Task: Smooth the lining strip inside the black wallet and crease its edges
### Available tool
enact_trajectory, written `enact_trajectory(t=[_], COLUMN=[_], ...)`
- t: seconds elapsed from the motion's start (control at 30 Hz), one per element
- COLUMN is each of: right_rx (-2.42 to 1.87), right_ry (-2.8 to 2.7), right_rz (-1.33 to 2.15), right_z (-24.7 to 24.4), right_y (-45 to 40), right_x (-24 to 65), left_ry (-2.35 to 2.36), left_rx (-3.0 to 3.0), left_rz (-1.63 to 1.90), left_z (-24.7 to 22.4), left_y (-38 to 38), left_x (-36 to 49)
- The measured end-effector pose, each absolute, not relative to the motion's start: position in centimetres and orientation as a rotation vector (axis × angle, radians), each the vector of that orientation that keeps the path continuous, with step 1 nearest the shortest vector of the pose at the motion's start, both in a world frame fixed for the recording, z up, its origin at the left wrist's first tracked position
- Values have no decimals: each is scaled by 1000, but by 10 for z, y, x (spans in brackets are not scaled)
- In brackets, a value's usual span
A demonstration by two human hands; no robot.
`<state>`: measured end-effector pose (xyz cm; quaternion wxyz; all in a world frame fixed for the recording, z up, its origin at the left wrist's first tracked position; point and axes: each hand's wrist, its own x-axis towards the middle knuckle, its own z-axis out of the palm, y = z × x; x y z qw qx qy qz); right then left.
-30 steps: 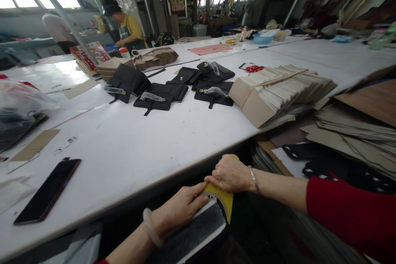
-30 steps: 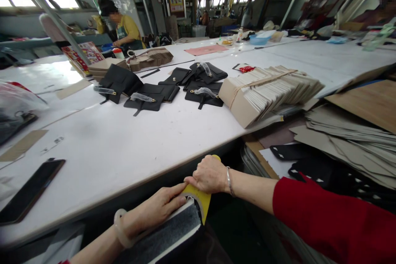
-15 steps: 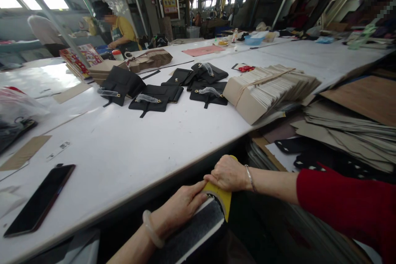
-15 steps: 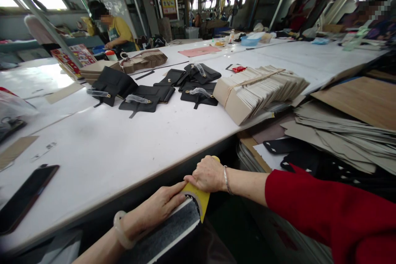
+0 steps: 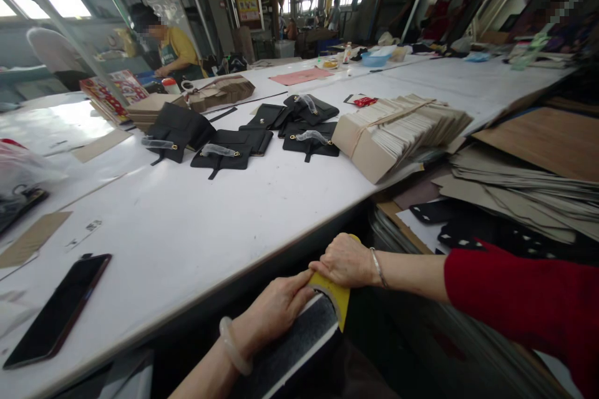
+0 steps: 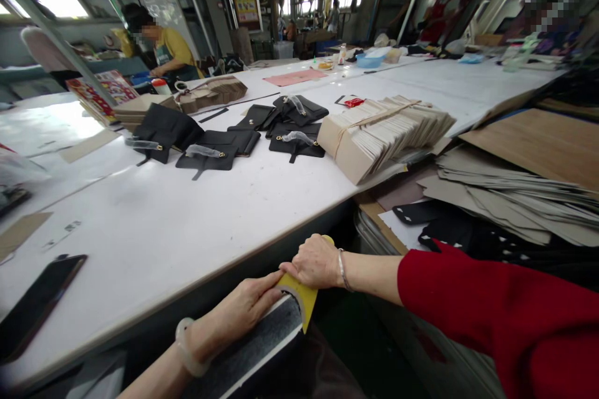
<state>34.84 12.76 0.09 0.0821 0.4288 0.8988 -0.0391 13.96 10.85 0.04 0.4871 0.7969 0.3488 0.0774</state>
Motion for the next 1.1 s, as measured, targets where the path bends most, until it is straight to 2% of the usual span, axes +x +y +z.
enact_trajectory(t=[0.4,0.77,1.1], right_rx=[1429,1435,1532], right_ry=[2629,2625,2621], right_rz=[-143,-146,-390], right_z=[4,1,-3], right_y=[99,83,82], right_x=[340,335,337], left_ry=[848,828,912], left_rx=[2011,1676,1488], left_rz=[101,96,112], left_z=[-1,0,-11], left_y=[103,128,130], left_x=[134,140,145])
